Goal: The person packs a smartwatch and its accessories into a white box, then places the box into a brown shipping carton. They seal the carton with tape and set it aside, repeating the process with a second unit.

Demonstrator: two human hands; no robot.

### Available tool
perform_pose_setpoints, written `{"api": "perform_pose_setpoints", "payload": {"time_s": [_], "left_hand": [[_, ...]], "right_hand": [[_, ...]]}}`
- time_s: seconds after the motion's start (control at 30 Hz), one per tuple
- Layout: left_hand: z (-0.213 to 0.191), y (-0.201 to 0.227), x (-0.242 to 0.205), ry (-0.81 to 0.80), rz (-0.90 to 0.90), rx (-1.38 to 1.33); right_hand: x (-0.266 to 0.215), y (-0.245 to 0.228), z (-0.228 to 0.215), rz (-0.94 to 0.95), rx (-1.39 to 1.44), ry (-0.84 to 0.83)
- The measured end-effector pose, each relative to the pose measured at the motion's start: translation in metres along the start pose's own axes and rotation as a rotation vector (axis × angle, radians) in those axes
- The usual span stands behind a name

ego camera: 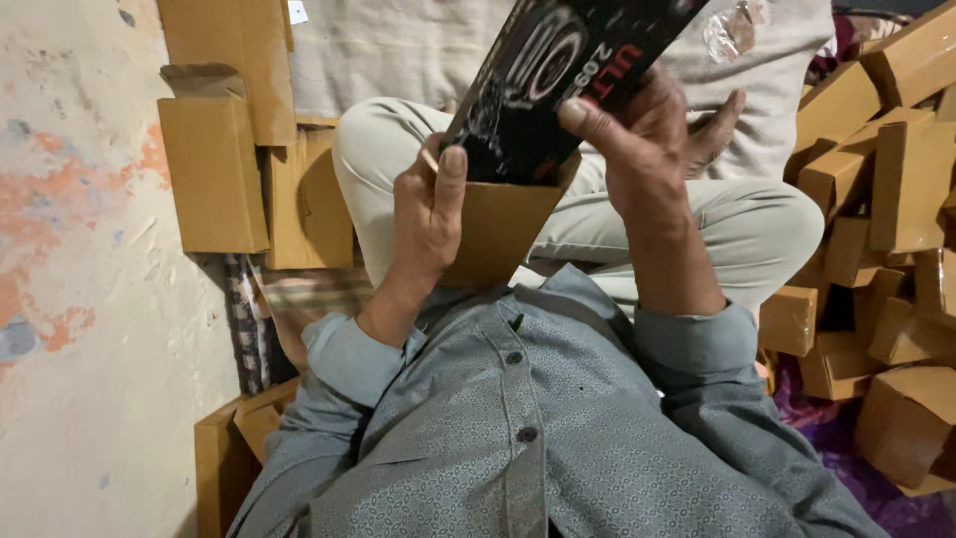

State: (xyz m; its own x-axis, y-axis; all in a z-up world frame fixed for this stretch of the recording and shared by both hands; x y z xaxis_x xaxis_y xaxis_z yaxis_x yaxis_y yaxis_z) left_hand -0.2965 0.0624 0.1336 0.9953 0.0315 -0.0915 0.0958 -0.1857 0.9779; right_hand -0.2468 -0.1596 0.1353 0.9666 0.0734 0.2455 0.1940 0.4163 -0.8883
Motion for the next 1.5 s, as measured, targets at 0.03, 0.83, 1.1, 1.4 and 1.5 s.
{"api": "perform_pose_setpoints", "payload": {"time_s": [0.03,0.83,1.1,1.4,1.5], "left_hand": [[-0.001,0.002,0.001,-0.003,0.022,-0.042],[0.068,-0.03,0.22,0.156,0.457,-0.046],[0.083,-0.088,0.263,0.343,0.378,-0.079],[0.094,-0.106,0.274,0.331,0.269,-0.079],[0.095,-0.108,0.27,0.297,0.26,-0.072]], "right_hand": [[-0.003,-0.001,0.0,0.024,-0.005,-0.002],[0.17,0.032,-0.106,-0.355,-0.243,-0.005],[0.184,0.09,-0.073,-0.184,-0.445,-0.251],[0.165,0.128,-0.081,-0.431,-1.08,-0.23],[0.162,0.13,-0.086,-0.446,-1.119,-0.227]]}}
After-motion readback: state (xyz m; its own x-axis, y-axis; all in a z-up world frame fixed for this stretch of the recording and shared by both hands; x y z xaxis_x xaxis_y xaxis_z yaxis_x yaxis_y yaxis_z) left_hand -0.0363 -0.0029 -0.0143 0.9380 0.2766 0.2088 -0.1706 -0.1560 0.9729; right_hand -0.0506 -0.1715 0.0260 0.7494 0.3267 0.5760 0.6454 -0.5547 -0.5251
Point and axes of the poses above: each hand's wrist, its own x-axis towards the middle knuckle, its own z-axis out of the palm, y = z × x, the point moved 1 cm from there along x, towards the middle knuckle, and after that the axes turned 5 degrees about -z, right-handed, at the moved point
